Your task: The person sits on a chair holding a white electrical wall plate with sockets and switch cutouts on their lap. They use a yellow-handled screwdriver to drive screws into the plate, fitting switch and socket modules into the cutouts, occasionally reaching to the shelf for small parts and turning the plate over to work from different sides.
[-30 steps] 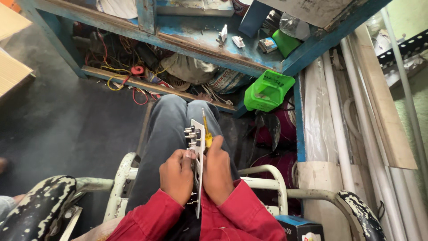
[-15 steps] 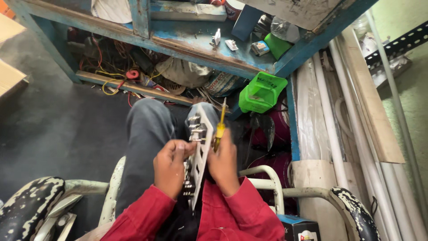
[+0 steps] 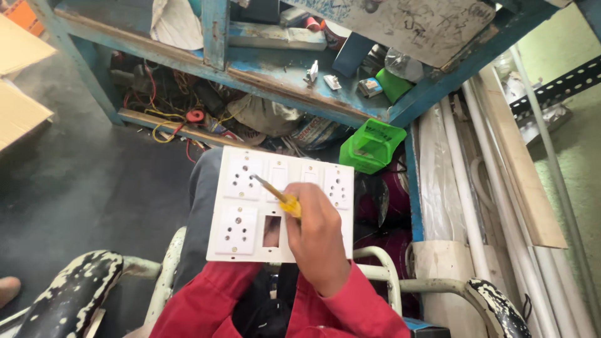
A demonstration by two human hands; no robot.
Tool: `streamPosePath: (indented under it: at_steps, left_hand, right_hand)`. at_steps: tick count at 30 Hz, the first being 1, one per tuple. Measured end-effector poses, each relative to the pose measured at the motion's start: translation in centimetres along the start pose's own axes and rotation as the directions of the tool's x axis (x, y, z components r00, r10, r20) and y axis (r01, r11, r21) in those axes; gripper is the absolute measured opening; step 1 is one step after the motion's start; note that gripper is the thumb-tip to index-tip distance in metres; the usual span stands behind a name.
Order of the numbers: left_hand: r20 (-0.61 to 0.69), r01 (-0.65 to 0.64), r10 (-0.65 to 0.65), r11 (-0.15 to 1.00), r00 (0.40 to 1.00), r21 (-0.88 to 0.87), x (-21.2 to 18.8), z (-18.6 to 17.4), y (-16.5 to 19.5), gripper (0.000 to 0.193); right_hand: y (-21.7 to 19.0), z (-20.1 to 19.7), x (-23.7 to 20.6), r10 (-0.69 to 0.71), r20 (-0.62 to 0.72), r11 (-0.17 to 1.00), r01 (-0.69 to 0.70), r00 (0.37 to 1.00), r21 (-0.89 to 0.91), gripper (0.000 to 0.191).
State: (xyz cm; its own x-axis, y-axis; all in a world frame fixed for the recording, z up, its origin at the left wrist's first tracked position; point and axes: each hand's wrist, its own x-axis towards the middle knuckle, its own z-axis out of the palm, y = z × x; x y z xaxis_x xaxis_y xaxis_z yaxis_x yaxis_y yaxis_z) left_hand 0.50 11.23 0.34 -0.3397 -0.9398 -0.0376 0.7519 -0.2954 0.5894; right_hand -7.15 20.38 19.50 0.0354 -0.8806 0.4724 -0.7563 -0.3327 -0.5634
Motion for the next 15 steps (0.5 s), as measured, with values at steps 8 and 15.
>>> streamPosePath:
  at_steps: [8, 15]
  left_hand:
    - [-0.068, 0.077, -0.063, 0.971, 0.996, 0.226, 0.7, -2.5, -4.9, 0.022]
    - [-0.038, 0.1, -0.093, 0.904, 0.995, 0.415, 2.8, -3.8, -6.5, 0.022]
  right_hand:
    - [1.5, -2.4, -1.0, 0.441, 0.255, 0.897, -0.432, 0.861, -0.093, 0.024]
    - [9.2, 0.6, -1.0, 0.051, -0.006, 0.988, -0.052, 0.999, -0.146, 0.02]
